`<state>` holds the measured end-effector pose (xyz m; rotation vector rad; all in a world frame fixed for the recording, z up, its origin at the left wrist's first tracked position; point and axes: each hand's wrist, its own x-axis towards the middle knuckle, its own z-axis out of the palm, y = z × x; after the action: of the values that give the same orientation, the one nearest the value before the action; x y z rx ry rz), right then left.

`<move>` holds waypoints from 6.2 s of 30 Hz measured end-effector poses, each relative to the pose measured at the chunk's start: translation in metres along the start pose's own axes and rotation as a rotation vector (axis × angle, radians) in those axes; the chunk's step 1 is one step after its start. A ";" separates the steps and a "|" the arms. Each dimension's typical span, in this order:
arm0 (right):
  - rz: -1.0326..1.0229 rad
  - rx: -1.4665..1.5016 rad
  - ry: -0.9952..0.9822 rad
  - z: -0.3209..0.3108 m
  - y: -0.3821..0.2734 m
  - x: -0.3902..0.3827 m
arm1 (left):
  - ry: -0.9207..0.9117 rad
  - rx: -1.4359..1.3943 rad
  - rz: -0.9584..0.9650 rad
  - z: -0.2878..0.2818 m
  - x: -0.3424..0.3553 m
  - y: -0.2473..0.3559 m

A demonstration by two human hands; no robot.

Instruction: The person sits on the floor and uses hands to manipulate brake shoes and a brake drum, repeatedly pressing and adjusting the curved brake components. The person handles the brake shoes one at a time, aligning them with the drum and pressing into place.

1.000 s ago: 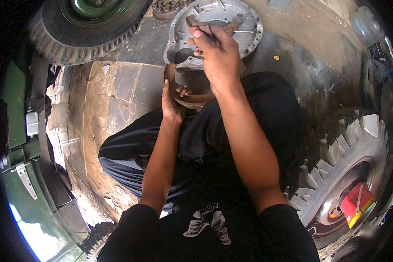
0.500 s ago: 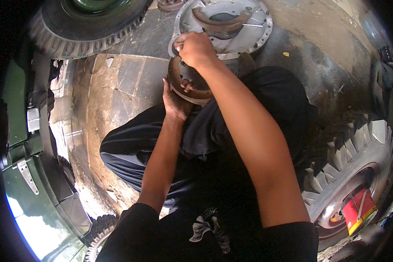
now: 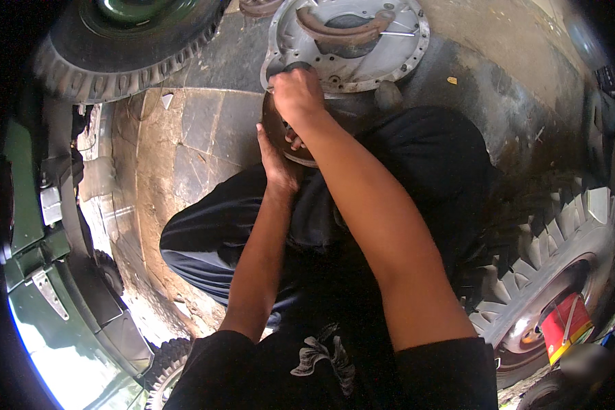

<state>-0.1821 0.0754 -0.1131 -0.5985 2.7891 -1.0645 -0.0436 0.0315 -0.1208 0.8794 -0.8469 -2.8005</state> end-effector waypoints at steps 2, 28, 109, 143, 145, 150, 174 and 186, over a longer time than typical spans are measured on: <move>0.028 0.053 0.016 0.007 0.001 0.005 | 0.016 0.026 0.011 -0.002 0.000 0.000; 0.189 0.258 -0.055 0.003 -0.010 -0.016 | -0.038 0.185 0.093 -0.021 0.010 0.005; -0.212 1.596 0.554 -0.211 -0.080 -0.209 | -0.148 0.902 0.786 0.179 -0.256 0.015; -0.748 1.102 0.617 -0.238 -0.122 -0.244 | -0.080 0.843 0.828 0.150 -0.334 0.033; -0.812 1.061 0.569 -0.240 -0.122 -0.247 | -0.086 0.851 0.847 0.147 -0.336 0.039; -0.961 0.958 0.478 -0.250 -0.124 -0.253 | -0.096 0.808 0.872 0.154 -0.348 0.047; -0.926 0.973 0.431 -0.248 -0.119 -0.252 | -0.083 0.706 0.791 0.155 -0.344 0.036; -0.959 0.947 0.315 -0.246 -0.137 -0.273 | -0.044 0.596 0.874 0.145 -0.346 0.044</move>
<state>0.0581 0.2418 0.1485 -1.7033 1.6620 -2.5280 0.1602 0.1473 0.1754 0.3286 -1.6208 -1.8291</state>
